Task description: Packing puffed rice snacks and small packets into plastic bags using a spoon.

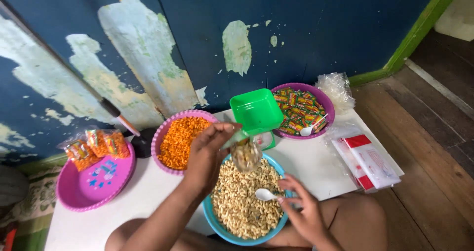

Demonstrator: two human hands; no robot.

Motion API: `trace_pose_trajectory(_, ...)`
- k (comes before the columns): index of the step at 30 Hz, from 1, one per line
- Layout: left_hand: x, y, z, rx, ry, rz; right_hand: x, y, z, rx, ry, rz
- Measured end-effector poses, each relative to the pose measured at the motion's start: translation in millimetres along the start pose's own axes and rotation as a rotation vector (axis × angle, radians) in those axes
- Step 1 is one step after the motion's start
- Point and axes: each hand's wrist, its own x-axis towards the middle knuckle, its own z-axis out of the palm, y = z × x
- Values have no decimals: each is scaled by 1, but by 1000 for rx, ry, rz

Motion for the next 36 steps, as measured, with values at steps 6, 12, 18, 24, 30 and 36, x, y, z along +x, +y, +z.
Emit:
trace_pose_trajectory(6,-50,-13,-7,-171,121,-94,-17,-23,46,262,9,116)
trace_pose_trajectory(12,-79,-10,-18,-235,227,-101,-18,-37,67,365,6,-4)
trace_pose_trajectory(18,-93,-6,-18,-260,312,-102,-23,-50,82,431,0,-92)
trace_pose_trajectory(24,-87,-19,-32,-403,258,-5,-30,-60,78,469,31,-246)
trace_pose_trajectory(30,-86,-26,-39,-391,306,-54,-55,-39,92,596,10,-225)
trace_pose_trajectory(36,-90,-20,-41,-410,255,-85,-54,-20,83,652,-37,-93)
